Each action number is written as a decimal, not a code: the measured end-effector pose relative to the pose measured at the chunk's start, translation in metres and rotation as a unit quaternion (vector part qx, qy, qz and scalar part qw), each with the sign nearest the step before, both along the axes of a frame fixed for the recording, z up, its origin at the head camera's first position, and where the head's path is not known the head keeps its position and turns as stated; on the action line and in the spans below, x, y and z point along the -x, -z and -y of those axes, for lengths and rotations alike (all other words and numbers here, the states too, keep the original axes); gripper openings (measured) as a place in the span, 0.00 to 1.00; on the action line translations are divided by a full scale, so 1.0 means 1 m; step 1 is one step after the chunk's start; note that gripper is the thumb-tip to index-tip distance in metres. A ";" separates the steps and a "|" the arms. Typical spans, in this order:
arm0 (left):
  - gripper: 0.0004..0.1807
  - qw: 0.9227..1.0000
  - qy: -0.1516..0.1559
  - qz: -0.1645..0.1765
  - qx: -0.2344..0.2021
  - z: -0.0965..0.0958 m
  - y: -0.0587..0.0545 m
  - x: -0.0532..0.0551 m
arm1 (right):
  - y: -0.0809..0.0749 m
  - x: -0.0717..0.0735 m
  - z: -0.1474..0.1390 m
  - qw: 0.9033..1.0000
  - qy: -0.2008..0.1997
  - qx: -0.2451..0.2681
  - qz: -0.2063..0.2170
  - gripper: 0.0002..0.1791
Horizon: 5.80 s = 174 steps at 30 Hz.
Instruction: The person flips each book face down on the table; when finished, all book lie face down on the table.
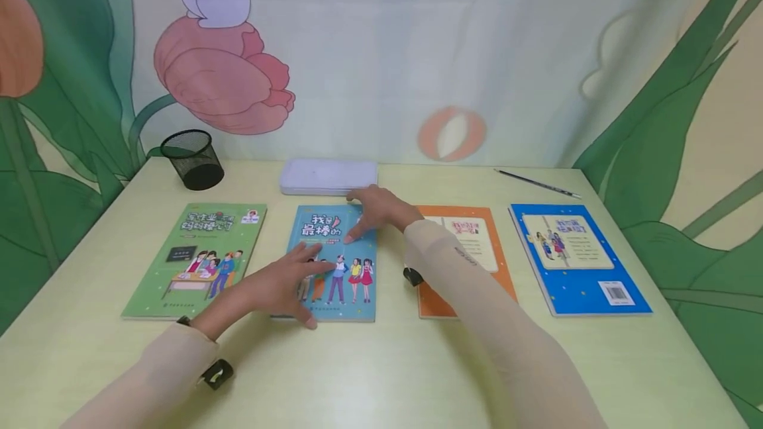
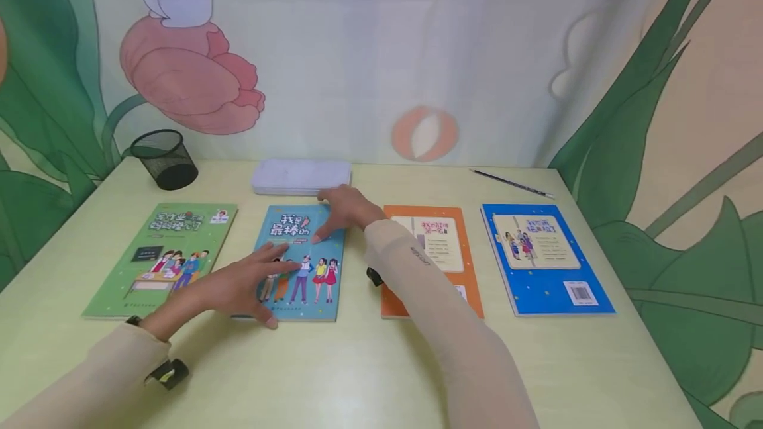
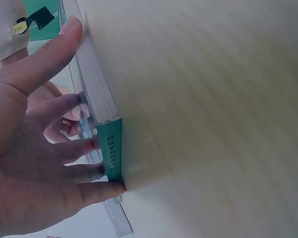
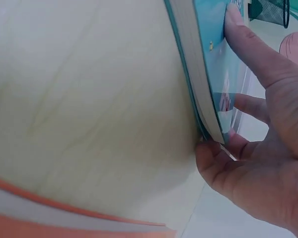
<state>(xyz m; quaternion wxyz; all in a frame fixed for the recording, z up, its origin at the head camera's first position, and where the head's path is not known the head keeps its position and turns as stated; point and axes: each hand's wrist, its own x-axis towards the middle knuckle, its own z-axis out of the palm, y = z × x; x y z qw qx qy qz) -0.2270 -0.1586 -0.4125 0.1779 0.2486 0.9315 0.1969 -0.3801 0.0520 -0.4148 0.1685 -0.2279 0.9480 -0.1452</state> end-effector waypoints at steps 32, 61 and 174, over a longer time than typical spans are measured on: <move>0.53 1.000 -0.007 0.011 -0.002 0.000 0.001 0.000 | -0.003 0.003 -0.023 0.902 0.096 0.312 0.283 0.54; 0.65 0.998 0.024 -0.043 -0.037 -0.013 -0.016 -0.006 | -0.025 -0.006 -0.037 0.839 0.159 0.417 0.312 0.33; 0.36 0.928 -0.189 0.068 -0.313 0.027 -0.051 0.000 | -0.021 -0.030 -0.067 0.858 0.115 0.470 0.173 0.44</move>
